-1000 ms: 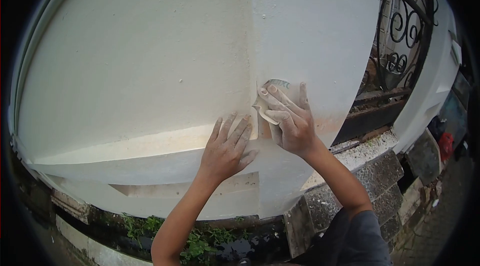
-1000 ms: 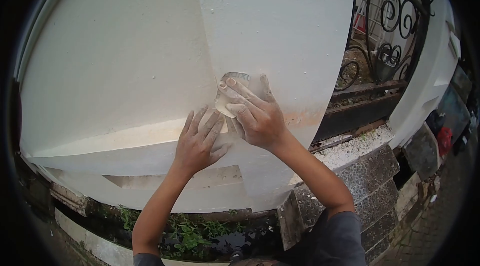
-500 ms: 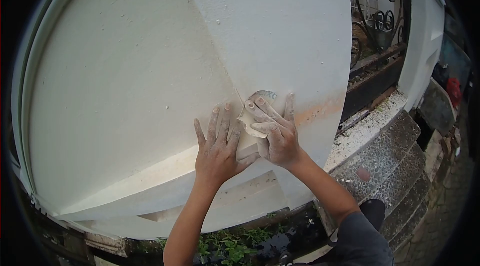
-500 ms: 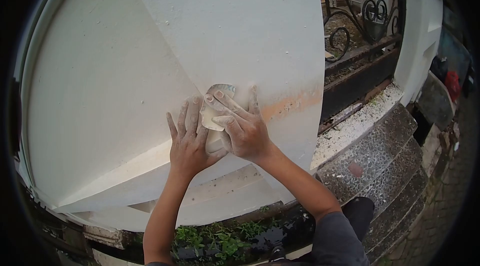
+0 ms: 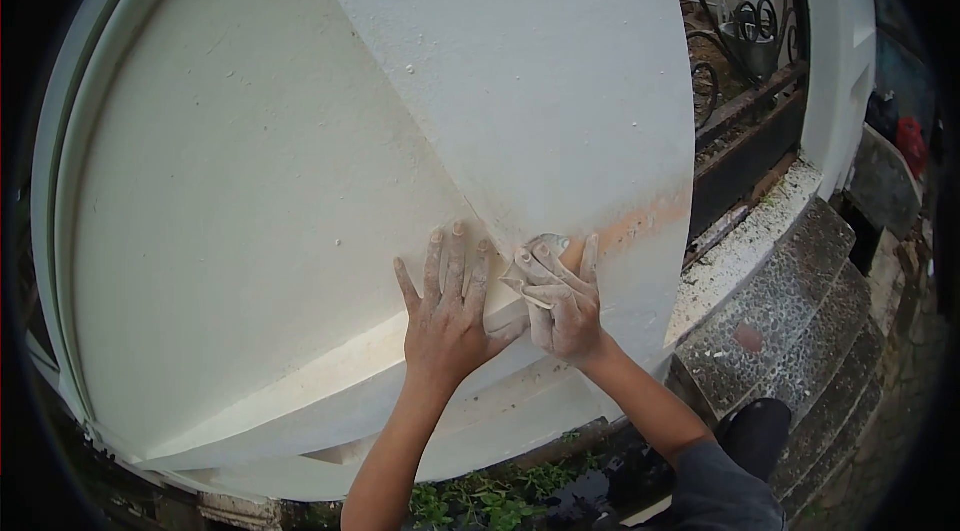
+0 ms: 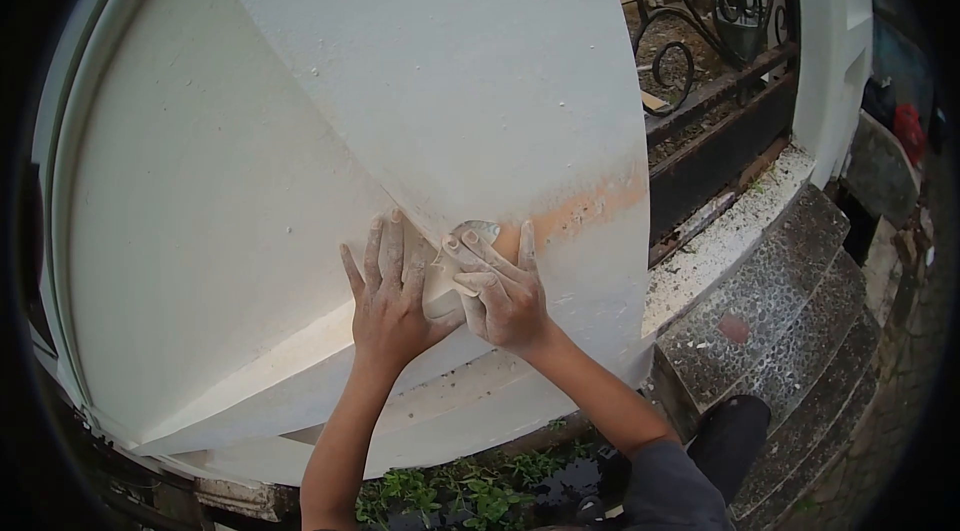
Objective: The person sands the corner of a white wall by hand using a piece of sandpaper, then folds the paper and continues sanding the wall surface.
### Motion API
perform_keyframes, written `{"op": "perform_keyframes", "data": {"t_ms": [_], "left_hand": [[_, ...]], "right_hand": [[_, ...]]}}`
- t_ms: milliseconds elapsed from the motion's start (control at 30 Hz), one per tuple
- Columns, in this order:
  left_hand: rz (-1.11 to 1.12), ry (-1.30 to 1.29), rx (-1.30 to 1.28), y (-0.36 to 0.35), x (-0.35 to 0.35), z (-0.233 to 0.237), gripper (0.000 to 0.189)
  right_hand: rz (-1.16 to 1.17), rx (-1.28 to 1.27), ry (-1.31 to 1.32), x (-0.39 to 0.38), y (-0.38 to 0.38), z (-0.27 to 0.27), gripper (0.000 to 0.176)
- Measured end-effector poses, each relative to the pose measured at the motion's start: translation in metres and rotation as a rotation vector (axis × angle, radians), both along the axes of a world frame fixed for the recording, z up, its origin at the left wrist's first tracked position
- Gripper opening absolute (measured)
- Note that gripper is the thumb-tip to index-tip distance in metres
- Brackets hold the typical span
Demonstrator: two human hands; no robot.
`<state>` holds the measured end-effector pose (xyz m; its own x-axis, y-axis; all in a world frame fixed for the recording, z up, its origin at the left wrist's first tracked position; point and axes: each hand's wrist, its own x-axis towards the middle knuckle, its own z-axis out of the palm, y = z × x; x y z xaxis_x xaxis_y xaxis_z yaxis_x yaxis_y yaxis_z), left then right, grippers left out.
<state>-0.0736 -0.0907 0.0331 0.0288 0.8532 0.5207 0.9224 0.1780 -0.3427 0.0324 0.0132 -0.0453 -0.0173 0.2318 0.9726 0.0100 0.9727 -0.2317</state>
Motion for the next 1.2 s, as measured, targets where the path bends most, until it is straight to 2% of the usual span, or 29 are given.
{"op": "perform_keyframes", "data": {"t_ms": [67,133,267,333,367,433,500,567,633,733,800,867,1000,1067,1200], "left_hand": [[0.034,-0.002,-0.003,0.000,-0.002,-0.004,0.087],[0.038,0.017,-0.005,0.000,-0.005,-0.007,0.086],[-0.012,0.035,0.011,-0.002,-0.004,-0.004,0.086],[-0.016,0.044,0.025,-0.001,-0.003,-0.002,0.085],[-0.009,0.063,0.017,-0.002,-0.003,-0.002,0.084],[-0.008,0.077,0.031,0.000,-0.005,-0.004,0.087],[-0.011,0.067,0.064,0.002,-0.010,-0.011,0.093],[-0.005,0.045,0.038,0.002,-0.006,-0.008,0.092],[-0.005,0.025,0.016,-0.001,-0.003,-0.004,0.091],[-0.008,0.024,0.009,-0.001,-0.001,-0.002,0.089],[0.008,0.067,0.025,0.001,-0.004,-0.006,0.086],[0.015,0.066,0.020,0.002,-0.004,-0.007,0.087],[-0.008,0.056,-0.014,-0.001,-0.004,-0.005,0.095],[-0.038,0.056,0.014,0.000,-0.004,-0.004,0.091],[-0.021,0.081,0.031,0.000,-0.004,-0.007,0.089]], "right_hand": [[0.055,0.009,0.013,0.000,-0.008,0.061,0.004],[0.066,0.038,0.069,-0.006,-0.008,0.092,0.003],[0.022,-0.112,0.109,-0.011,-0.020,0.018,0.003],[-0.021,-0.136,0.108,-0.007,-0.022,0.008,0.004],[0.003,-0.110,0.130,-0.010,-0.016,0.010,0.004],[0.020,-0.066,0.119,-0.003,-0.018,0.072,0.003],[0.072,-0.049,0.166,-0.007,-0.015,0.094,0.002],[0.053,-0.119,0.133,-0.005,-0.019,0.062,0.003],[0.012,-0.171,0.151,-0.009,-0.023,0.003,0.003],[-0.016,-0.155,0.118,-0.006,-0.024,0.017,0.002],[-0.027,-0.137,0.092,-0.002,-0.025,0.065,0.003],[0.017,-0.105,0.171,-0.006,-0.022,0.086,0.004],[0.023,-0.192,0.115,-0.005,-0.028,0.007,0.004],[0.002,-0.177,0.098,-0.009,-0.022,-0.023,0.005],[0.056,-0.029,0.098,0.001,-0.010,0.082,0.005]]}}
